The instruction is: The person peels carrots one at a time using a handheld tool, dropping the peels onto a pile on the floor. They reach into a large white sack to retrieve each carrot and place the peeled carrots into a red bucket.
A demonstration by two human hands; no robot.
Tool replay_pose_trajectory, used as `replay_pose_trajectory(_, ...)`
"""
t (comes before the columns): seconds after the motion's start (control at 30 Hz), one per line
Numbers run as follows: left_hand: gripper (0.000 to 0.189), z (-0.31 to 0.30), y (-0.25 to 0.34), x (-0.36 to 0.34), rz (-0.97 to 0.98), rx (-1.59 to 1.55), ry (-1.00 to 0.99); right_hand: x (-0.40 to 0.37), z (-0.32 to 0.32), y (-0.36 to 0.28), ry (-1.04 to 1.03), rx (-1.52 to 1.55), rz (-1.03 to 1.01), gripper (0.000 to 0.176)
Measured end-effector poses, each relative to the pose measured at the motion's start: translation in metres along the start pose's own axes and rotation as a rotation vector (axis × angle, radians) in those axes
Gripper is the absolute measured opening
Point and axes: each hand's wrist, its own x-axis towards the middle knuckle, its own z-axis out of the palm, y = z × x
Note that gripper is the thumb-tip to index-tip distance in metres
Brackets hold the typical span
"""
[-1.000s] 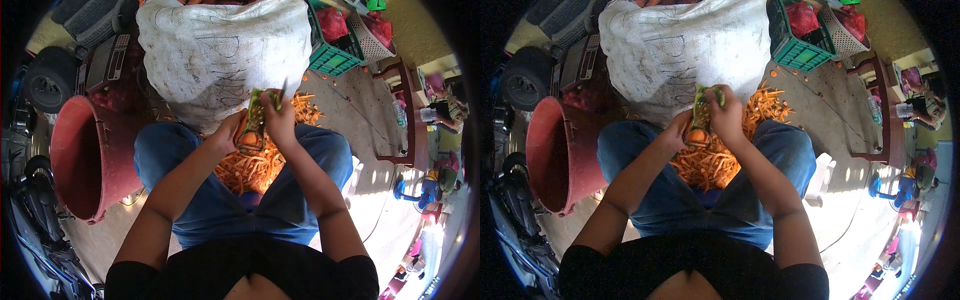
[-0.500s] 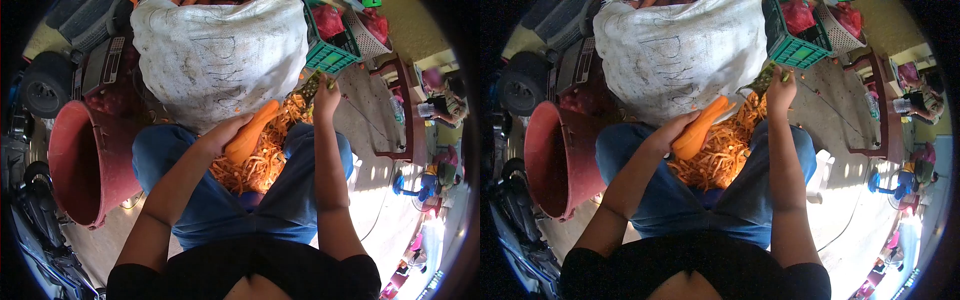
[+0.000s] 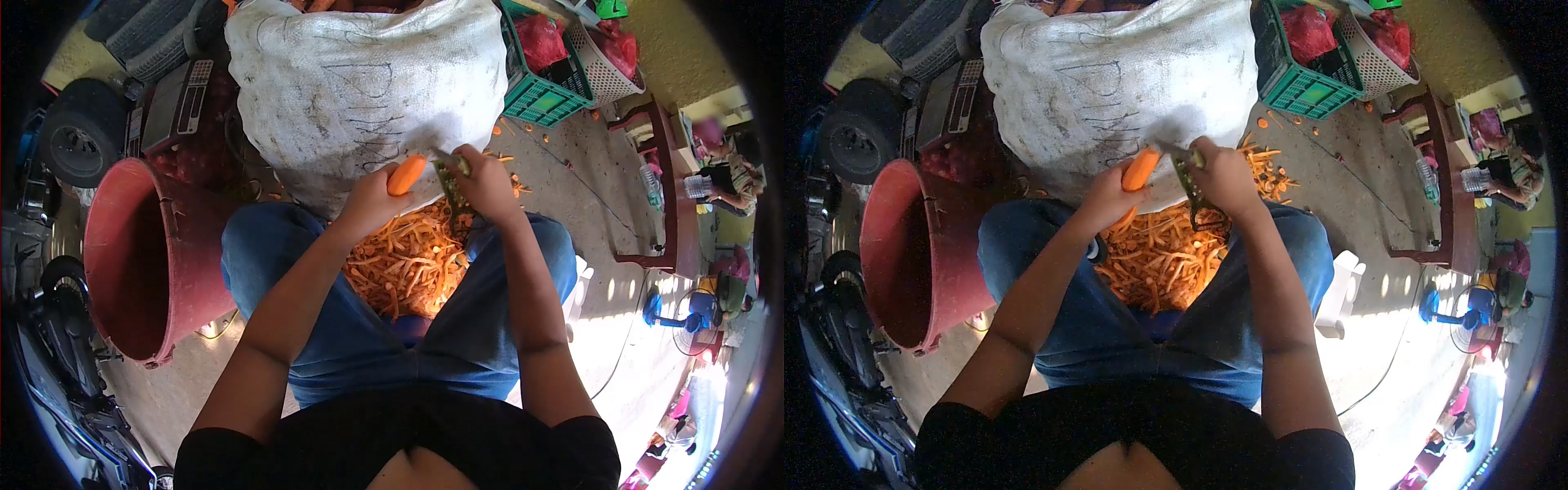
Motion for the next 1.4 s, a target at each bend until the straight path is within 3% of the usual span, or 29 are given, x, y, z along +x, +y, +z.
replay_pose_trajectory(0.23,0.028,0.005,0.006,0.0,0.025,-0.054,-0.009,-0.004,0.008,-0.007,-0.107,-0.003,-0.056,0.02)
replay_pose_trajectory(0.5,0.026,0.0,0.011,-0.003,0.08,0.0,-0.026,-0.002,0.012,-0.012,-0.071,-0.013,-0.069,0.017)
replay_pose_trajectory(0.57,0.021,-0.003,0.009,-0.005,0.258,-0.042,-0.072,0.002,0.018,0.0,-0.034,0.005,-0.081,0.017)
replay_pose_trajectory(0.6,0.021,-0.001,0.013,-0.009,0.256,-0.043,-0.074,0.008,0.027,0.019,-0.038,-0.112,0.027,0.017)
replay_pose_trajectory(0.67,0.014,0.004,0.027,-0.018,0.625,0.047,-0.231,0.012,0.026,0.026,-0.04,-0.201,0.153,0.016)
replay_pose_trajectory(0.7,0.014,0.005,0.028,-0.018,0.635,0.044,-0.237,0.012,0.024,0.023,-0.031,-0.206,0.159,0.016)
replay_pose_trajectory(0.77,0.013,0.009,0.024,-0.022,0.471,-0.252,-0.275,0.008,0.027,0.013,-0.064,0.144,0.055,0.019)
replay_pose_trajectory(0.83,0.013,0.012,0.017,-0.019,0.382,-0.404,-0.211,0.002,0.048,0.017,-0.142,0.183,0.075,0.021)
replay_pose_trajectory(0.9,0.014,0.013,0.016,-0.016,0.301,-0.554,-0.153,-0.005,0.066,0.02,-0.398,0.048,-0.047,0.027)
replay_pose_trajectory(0.97,0.013,0.014,0.02,-0.015,0.178,-1.06,-0.096,-0.006,0.097,0.024,-0.51,0.096,-0.018,0.033)
replay_pose_trajectory(1.03,0.017,0.012,0.017,-0.013,0.219,-1.039,-0.015,-0.009,0.111,0.008,-0.377,0.867,-0.097,0.038)
replay_pose_trajectory(1.1,0.018,0.0,0.018,-0.007,0.548,-0.16,0.145,-0.009,0.098,0.004,-0.461,0.899,-0.027,0.039)
replay_pose_trajectory(1.13,0.02,-0.004,0.022,-0.008,0.61,0.031,0.208,-0.007,0.09,0.002,-0.481,1.046,0.024,0.036)
replay_pose_trajectory(1.17,0.02,-0.002,0.019,-0.01,0.608,0.028,0.211,-0.007,0.083,0.002,-0.498,1.192,0.079,0.034)
replay_pose_trajectory(1.23,0.022,0.001,0.012,-0.012,0.371,-0.529,0.219,-0.002,0.073,0.001,-0.529,1.153,0.192,0.03)
replay_pose_trajectory(1.3,0.024,-0.004,0.011,-0.01,0.342,-0.594,0.251,0.0,0.066,-0.002,-0.425,1.23,0.384,0.027)
replay_pose_trajectory(1.4,0.027,-0.02,0.012,-0.005,0.099,-0.656,0.133,0.001,0.067,0.003,-0.349,1.377,0.43,0.023)
